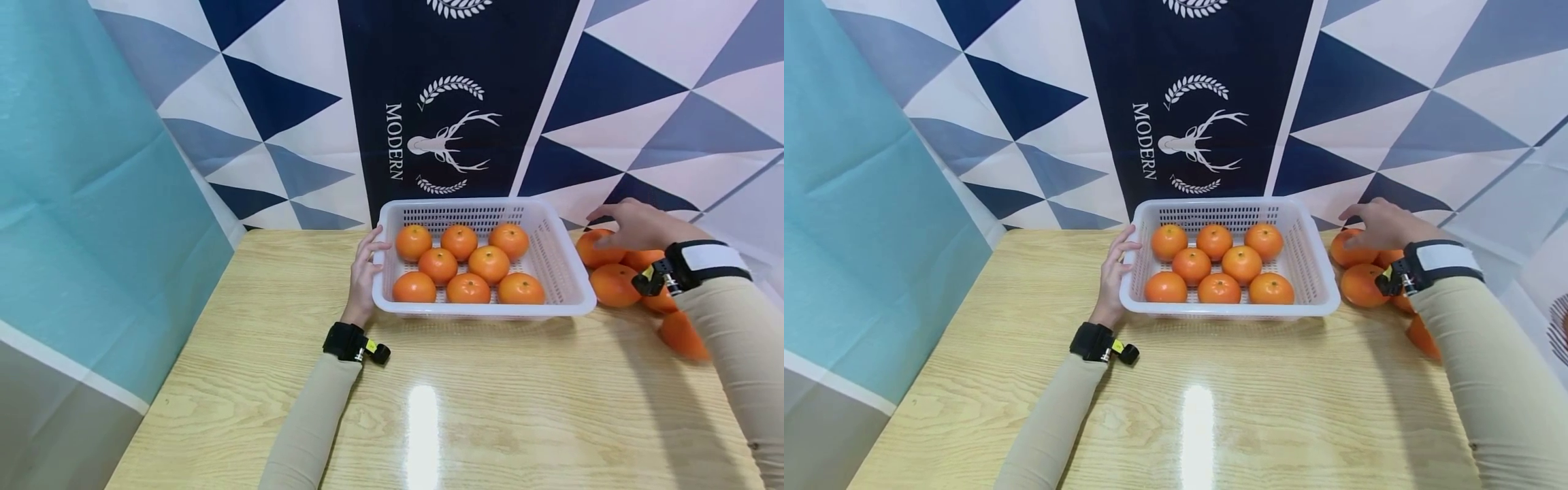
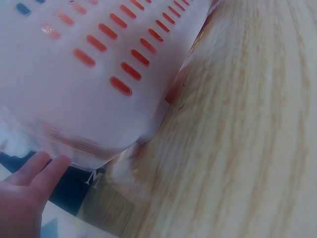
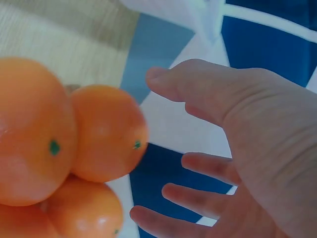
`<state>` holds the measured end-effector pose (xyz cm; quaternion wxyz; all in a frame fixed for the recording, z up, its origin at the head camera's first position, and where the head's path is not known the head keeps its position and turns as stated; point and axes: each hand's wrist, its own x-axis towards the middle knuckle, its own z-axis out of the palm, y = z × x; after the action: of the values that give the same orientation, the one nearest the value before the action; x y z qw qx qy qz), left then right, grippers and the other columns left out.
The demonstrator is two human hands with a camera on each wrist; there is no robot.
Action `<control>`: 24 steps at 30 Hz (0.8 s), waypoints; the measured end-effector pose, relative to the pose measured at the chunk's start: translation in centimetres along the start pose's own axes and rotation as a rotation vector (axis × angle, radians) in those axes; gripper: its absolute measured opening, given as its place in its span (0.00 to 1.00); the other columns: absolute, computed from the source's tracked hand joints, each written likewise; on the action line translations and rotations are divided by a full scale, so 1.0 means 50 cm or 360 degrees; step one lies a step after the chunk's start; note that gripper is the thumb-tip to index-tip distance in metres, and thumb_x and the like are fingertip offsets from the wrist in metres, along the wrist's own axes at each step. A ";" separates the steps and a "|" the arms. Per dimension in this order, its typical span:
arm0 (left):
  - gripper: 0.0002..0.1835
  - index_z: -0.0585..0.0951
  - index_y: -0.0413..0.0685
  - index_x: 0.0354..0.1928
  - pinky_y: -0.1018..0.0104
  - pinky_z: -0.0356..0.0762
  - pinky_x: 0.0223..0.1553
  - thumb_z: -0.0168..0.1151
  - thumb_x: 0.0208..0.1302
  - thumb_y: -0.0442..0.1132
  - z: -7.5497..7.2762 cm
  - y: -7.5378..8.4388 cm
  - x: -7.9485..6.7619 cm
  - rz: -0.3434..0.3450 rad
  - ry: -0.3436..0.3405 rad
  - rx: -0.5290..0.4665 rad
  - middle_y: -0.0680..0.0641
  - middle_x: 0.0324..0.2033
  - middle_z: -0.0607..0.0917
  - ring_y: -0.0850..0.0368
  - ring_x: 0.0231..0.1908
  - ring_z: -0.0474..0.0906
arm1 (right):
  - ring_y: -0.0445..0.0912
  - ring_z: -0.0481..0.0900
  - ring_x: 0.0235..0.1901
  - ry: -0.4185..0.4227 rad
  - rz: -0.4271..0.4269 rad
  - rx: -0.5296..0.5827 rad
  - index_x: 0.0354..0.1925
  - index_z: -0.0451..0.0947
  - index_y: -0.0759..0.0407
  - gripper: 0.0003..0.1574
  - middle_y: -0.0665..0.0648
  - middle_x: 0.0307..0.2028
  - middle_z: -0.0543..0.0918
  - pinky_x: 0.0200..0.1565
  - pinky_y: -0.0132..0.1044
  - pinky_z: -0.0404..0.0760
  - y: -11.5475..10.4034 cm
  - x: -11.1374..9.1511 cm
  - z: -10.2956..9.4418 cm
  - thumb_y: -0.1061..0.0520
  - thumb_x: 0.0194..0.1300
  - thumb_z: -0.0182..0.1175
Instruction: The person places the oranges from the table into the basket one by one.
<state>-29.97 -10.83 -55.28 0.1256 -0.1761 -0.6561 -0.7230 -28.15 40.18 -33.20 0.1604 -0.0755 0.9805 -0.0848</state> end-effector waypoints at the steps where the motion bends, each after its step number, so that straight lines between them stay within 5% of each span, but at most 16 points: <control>1: 0.24 0.89 0.55 0.58 0.40 0.59 0.88 0.51 0.67 0.34 0.000 -0.002 0.001 -0.0001 0.0003 0.0003 0.61 0.84 0.72 0.58 0.88 0.59 | 0.76 0.69 0.61 -0.0003 0.0004 0.0028 0.76 0.73 0.68 0.42 0.86 0.68 0.72 0.62 0.84 0.74 0.005 0.001 0.005 0.48 0.74 0.69; 19: 0.26 0.88 0.54 0.59 0.42 0.61 0.88 0.51 0.64 0.35 -0.004 -0.001 0.002 -0.0014 -0.0028 0.0015 0.62 0.85 0.71 0.58 0.89 0.59 | 0.80 0.65 0.62 -0.0059 0.0010 0.0102 0.78 0.68 0.70 0.47 0.89 0.68 0.66 0.66 0.86 0.69 0.026 0.028 0.040 0.45 0.76 0.72; 24: 0.25 0.89 0.56 0.59 0.43 0.59 0.89 0.51 0.65 0.35 -0.005 -0.002 0.003 -0.0027 -0.0022 0.0023 0.63 0.84 0.71 0.61 0.88 0.59 | 0.79 0.65 0.60 -0.0096 0.0040 0.0147 0.80 0.63 0.70 0.56 0.89 0.68 0.64 0.64 0.84 0.70 0.044 0.038 0.056 0.37 0.74 0.73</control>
<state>-30.15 -11.04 -55.33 0.1163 -0.1744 -0.6637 -0.7180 -29.26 41.59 -36.81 0.1944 -0.0581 0.9711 -0.1255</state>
